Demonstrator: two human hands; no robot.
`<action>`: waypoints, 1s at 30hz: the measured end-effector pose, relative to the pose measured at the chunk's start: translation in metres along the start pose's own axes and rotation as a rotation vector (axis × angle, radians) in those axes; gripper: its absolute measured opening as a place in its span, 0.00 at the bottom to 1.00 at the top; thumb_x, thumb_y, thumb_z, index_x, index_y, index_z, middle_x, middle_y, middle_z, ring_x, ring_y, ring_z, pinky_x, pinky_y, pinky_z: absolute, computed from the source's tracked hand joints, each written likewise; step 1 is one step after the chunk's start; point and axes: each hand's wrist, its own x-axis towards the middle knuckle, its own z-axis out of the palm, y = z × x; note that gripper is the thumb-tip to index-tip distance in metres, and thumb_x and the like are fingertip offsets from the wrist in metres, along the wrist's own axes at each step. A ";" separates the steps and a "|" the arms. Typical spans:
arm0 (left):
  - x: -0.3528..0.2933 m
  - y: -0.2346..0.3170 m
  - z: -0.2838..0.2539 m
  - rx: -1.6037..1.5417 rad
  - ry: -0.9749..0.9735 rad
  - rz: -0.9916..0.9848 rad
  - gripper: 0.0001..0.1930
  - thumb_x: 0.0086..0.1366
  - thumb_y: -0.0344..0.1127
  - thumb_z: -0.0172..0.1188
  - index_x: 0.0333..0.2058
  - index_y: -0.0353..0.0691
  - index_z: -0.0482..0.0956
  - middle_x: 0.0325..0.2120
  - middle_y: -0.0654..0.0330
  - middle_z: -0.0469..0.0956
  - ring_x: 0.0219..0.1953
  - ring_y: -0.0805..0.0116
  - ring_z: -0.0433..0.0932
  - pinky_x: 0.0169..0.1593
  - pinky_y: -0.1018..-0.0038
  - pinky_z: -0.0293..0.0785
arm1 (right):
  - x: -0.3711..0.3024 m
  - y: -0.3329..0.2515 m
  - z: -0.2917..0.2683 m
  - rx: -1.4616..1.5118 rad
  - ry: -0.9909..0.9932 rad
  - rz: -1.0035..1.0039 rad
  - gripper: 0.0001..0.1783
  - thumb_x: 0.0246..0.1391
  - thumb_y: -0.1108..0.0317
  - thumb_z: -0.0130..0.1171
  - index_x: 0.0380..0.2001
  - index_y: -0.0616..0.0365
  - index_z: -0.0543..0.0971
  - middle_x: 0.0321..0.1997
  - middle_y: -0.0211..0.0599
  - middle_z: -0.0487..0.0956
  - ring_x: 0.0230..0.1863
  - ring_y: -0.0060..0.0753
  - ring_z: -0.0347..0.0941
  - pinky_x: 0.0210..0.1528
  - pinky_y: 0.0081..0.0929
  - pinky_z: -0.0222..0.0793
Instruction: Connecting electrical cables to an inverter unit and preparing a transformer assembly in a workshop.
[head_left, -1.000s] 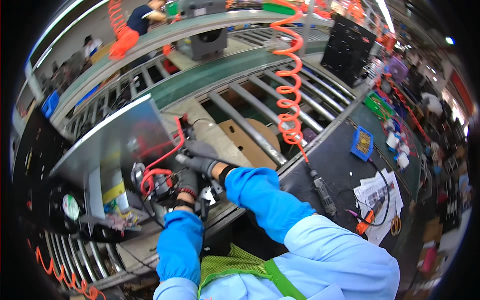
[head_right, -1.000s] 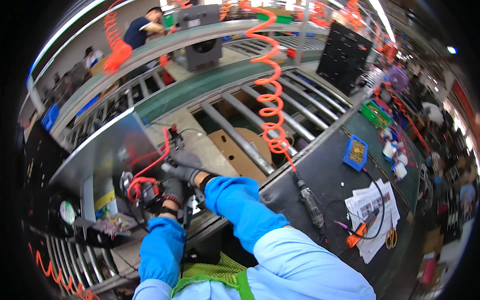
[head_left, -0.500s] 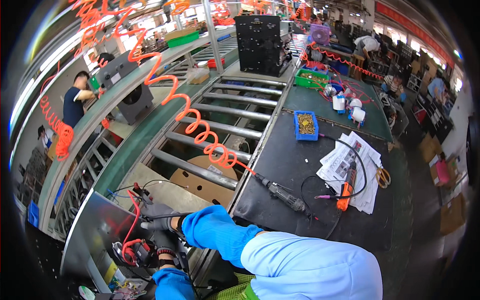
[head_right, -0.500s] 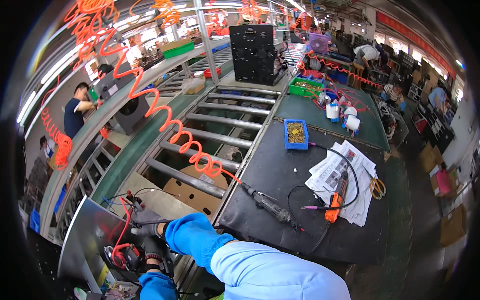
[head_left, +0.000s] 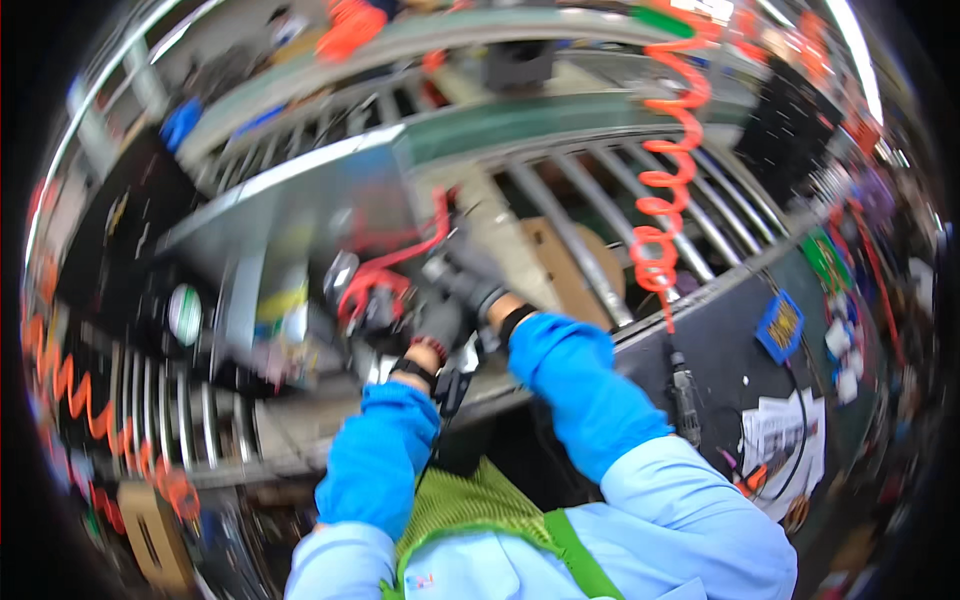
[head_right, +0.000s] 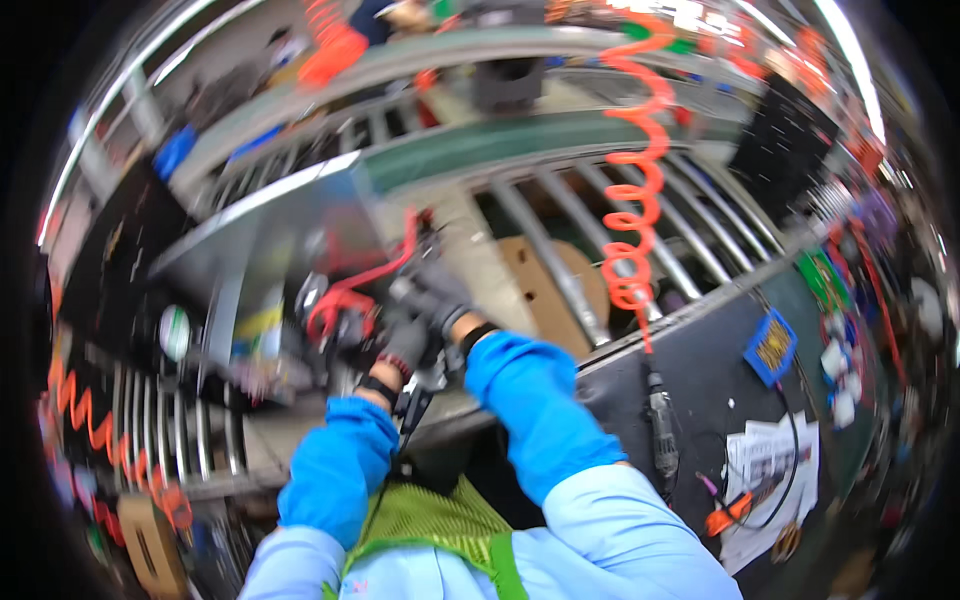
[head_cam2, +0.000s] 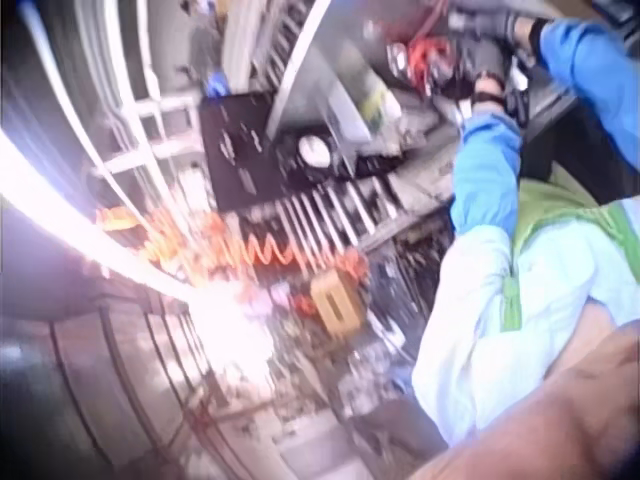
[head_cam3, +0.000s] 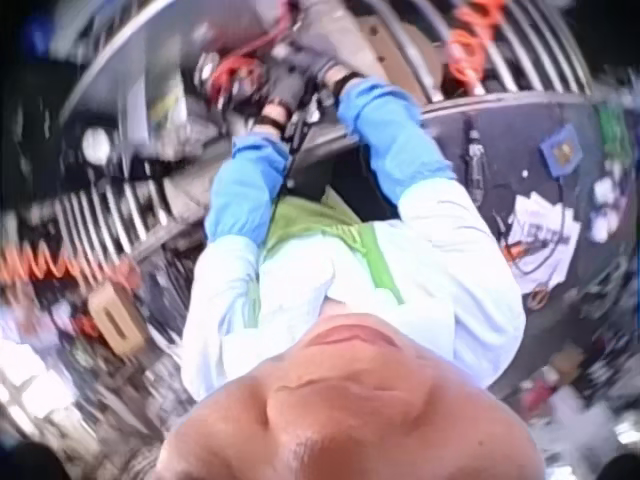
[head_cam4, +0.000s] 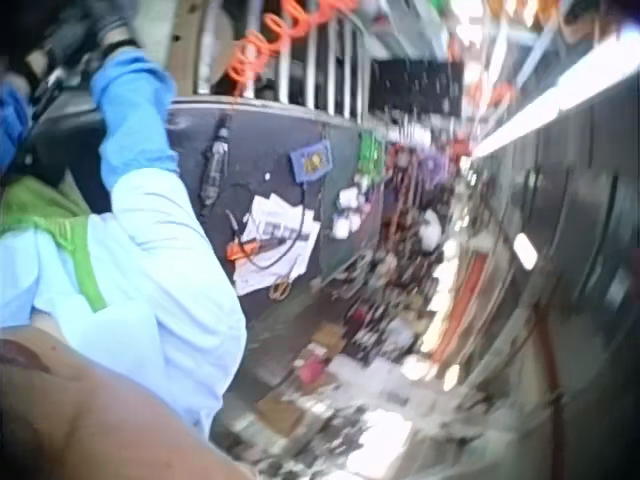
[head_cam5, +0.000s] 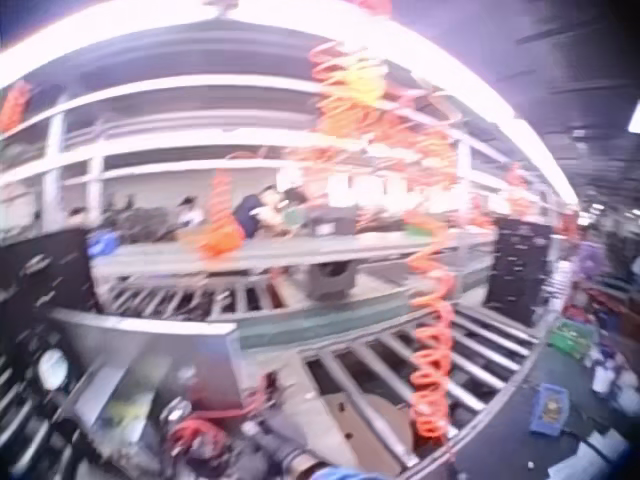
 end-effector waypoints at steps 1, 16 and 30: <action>-0.023 0.007 -0.010 0.104 -0.024 0.330 0.14 0.66 0.39 0.48 0.38 0.37 0.78 0.38 0.46 0.79 0.39 0.53 0.79 0.40 0.59 0.76 | -0.001 -0.001 0.000 0.150 -0.219 0.277 0.20 0.53 0.49 0.57 0.38 0.54 0.76 0.37 0.41 0.77 0.38 0.41 0.72 0.43 0.37 0.69; -0.443 -0.180 -0.383 0.864 0.598 -0.262 0.14 0.60 0.41 0.52 0.39 0.42 0.80 0.34 0.48 0.80 0.38 0.47 0.78 0.44 0.60 0.74 | 0.017 0.014 -0.012 0.100 -0.288 0.057 0.18 0.63 0.56 0.48 0.47 0.58 0.74 0.41 0.37 0.77 0.41 0.33 0.71 0.47 0.31 0.66; -0.500 -0.273 -0.408 0.966 0.551 -0.711 0.10 0.57 0.39 0.56 0.35 0.42 0.81 0.33 0.50 0.81 0.39 0.49 0.80 0.44 0.59 0.75 | 0.018 0.021 -0.010 0.255 -0.417 0.387 0.24 0.65 0.49 0.45 0.52 0.57 0.72 0.42 0.30 0.75 0.39 0.24 0.70 0.45 0.22 0.66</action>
